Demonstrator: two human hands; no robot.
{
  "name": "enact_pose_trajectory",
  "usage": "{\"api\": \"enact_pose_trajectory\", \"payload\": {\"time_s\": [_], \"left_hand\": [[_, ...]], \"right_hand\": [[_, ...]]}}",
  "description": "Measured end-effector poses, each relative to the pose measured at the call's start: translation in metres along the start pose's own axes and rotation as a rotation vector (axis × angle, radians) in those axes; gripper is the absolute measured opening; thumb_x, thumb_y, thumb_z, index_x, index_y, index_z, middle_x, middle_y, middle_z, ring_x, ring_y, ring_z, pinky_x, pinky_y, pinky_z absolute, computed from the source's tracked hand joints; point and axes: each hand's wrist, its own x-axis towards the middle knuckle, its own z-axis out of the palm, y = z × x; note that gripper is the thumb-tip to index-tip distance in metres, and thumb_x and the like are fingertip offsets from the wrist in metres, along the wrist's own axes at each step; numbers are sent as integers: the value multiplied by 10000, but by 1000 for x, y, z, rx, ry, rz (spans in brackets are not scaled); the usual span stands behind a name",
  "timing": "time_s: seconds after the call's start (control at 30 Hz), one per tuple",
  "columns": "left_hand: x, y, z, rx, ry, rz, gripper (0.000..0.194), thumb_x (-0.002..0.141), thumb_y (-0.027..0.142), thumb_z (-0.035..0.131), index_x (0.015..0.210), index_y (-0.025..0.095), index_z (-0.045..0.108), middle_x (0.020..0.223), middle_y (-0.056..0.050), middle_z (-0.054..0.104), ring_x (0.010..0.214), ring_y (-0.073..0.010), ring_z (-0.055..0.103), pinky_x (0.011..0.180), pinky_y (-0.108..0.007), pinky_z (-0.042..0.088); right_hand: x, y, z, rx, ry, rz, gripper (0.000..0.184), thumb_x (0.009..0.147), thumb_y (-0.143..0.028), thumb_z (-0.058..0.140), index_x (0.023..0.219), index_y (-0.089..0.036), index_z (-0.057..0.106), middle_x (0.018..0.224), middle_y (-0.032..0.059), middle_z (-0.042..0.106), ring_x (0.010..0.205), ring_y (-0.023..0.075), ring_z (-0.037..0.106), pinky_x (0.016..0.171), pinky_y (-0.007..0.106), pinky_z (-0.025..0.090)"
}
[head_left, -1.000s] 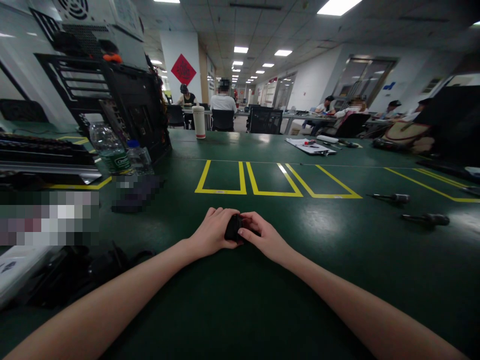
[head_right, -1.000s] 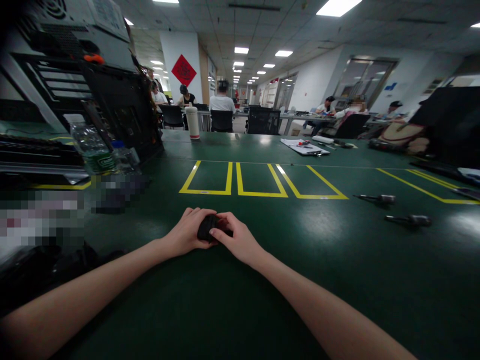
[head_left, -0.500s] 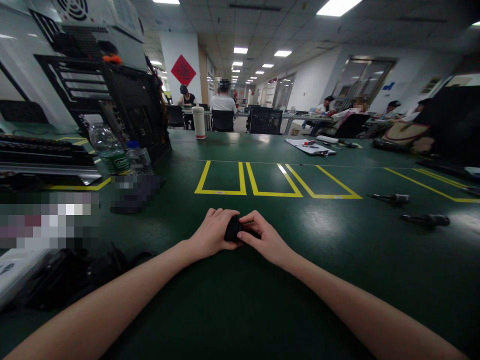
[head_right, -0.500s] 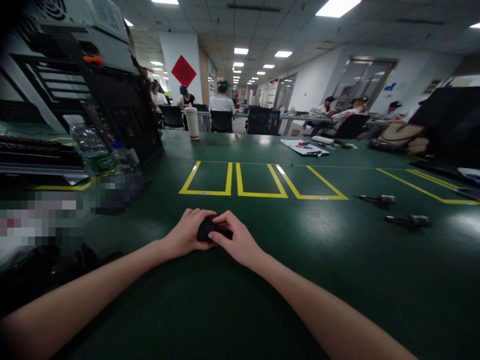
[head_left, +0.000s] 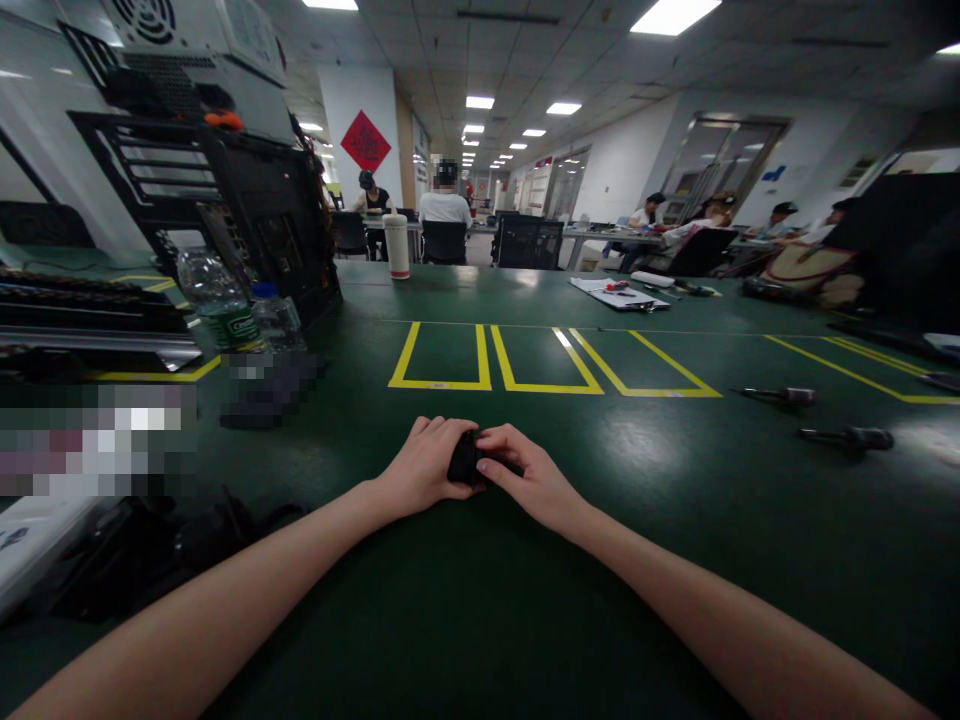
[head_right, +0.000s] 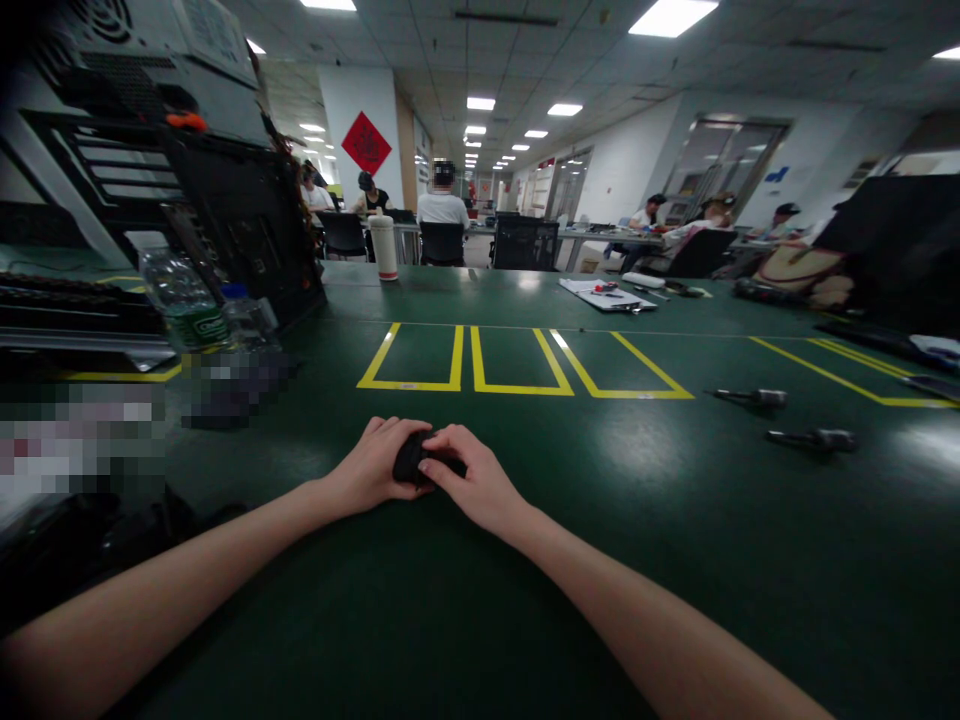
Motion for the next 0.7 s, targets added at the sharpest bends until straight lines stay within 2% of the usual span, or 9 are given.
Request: {"api": "enact_pose_trajectory", "payload": {"time_s": [0.2,0.37,0.5,0.6,0.7], "left_hand": [[0,-1,2,4,4,-8,562,624,368,649,1087,187,388,996,-51,532,870,-221,492,750,-344,326],[0,0,-1,3,-11,3,554,630,329,647,1094,178,384,1005,-58,527,876,-219,490,753,-341,326],[0,0,-2,2,-13,2,555,634,340,644,1096,179,383,1017,-60,524,882,-221,489,755,-342,327],[0,0,0,1,1,-1,551,638,370,638,1091,184,385,1014,-57,526,880,-220,490,755,-343,326],[0,0,0,-1,1,-6,543,637,367,639,1086,189,389,1005,-53,529,874,-220,492,750,-344,327]], "right_hand": [[2,1,0,58,-31,74,284,776,-247,501,1046,-221,421,1027,35,503,962,171,517,840,380,438],[1,0,-1,66,-68,22,269,749,-201,540,998,-212,438,1005,18,500,971,158,513,871,363,425],[0,-2,-1,23,-11,-11,224,750,-201,537,961,-222,463,1018,15,472,965,154,503,865,361,431],[0,-1,0,33,0,8,203,763,-208,519,957,-227,463,1007,13,482,959,153,511,856,364,438],[1,0,1,53,-8,56,277,761,-222,523,1021,-226,430,1038,25,493,983,164,508,865,381,431]]}}
